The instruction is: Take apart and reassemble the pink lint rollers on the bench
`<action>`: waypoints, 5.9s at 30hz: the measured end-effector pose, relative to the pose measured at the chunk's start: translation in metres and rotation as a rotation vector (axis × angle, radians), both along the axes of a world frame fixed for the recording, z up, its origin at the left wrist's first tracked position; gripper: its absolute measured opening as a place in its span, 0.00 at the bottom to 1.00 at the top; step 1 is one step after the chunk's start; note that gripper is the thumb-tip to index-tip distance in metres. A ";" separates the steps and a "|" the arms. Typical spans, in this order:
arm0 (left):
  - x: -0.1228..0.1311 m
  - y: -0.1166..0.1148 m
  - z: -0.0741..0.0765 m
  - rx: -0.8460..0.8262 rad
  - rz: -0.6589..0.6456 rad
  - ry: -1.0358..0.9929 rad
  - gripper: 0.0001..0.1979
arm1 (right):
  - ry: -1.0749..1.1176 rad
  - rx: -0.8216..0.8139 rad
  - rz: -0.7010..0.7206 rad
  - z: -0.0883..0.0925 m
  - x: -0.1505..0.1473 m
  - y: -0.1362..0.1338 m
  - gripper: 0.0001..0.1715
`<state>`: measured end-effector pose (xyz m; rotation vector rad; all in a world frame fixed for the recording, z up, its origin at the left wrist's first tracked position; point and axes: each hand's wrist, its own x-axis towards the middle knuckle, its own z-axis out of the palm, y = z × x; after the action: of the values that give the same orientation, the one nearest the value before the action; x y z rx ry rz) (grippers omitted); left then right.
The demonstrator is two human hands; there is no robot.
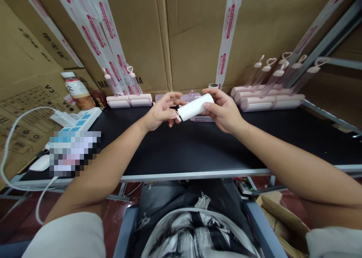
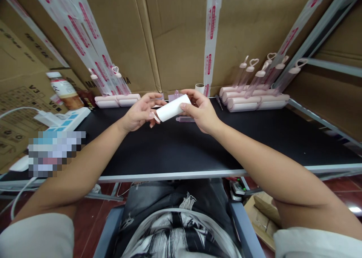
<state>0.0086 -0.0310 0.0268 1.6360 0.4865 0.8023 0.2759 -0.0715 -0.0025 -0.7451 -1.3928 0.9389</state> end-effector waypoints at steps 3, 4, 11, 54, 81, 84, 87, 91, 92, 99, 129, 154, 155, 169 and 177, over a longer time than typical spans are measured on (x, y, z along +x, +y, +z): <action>0.000 0.002 -0.003 -0.025 -0.047 -0.001 0.43 | 0.074 -0.039 0.049 0.001 -0.003 -0.003 0.32; 0.000 0.004 -0.005 -0.029 -0.055 -0.005 0.42 | 0.090 -0.051 0.063 0.001 -0.004 -0.003 0.32; -0.003 0.007 -0.009 -0.040 -0.084 -0.033 0.39 | 0.148 -0.117 0.118 0.004 -0.005 -0.005 0.32; -0.027 0.050 -0.017 0.616 0.771 0.681 0.12 | -0.162 -0.186 0.340 0.013 0.026 0.008 0.40; -0.007 0.033 -0.034 0.449 0.236 0.639 0.28 | 0.002 -0.192 0.021 0.004 0.015 0.014 0.40; 0.006 0.016 -0.029 0.271 0.165 0.420 0.35 | -0.002 -0.125 -0.008 0.003 0.011 0.011 0.43; 0.015 0.004 -0.025 0.157 0.102 0.277 0.40 | -0.038 -0.059 0.004 0.003 0.006 0.004 0.47; 0.017 0.000 -0.023 0.079 0.035 0.248 0.39 | -0.059 -0.027 0.035 0.007 0.000 -0.006 0.48; 0.016 0.000 -0.023 0.067 0.018 0.260 0.38 | -0.059 -0.019 0.039 0.008 -0.002 -0.008 0.48; 0.018 0.001 -0.022 -0.022 -0.033 0.198 0.35 | -0.104 -0.042 0.079 0.004 -0.004 -0.010 0.50; 0.041 -0.004 -0.037 0.123 0.219 0.016 0.30 | -0.245 0.204 -0.063 -0.012 -0.014 -0.004 0.70; -0.029 0.055 -0.024 0.616 0.754 1.217 0.24 | -0.289 0.199 -0.088 -0.003 -0.002 -0.007 0.61; -0.028 0.054 -0.022 0.618 0.755 1.211 0.22 | -0.289 0.201 -0.081 -0.003 -0.002 -0.007 0.60; -0.011 0.053 -0.025 0.368 0.729 0.994 0.27 | 0.020 -0.232 0.187 0.012 -0.012 -0.019 0.49; -0.011 0.031 -0.015 0.361 0.552 1.136 0.15 | 0.096 -0.354 0.227 0.012 -0.012 -0.018 0.39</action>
<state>-0.0025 0.0004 0.0115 2.2498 1.7184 0.2522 0.2637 -0.0896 0.0097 -0.8016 -1.2578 1.4057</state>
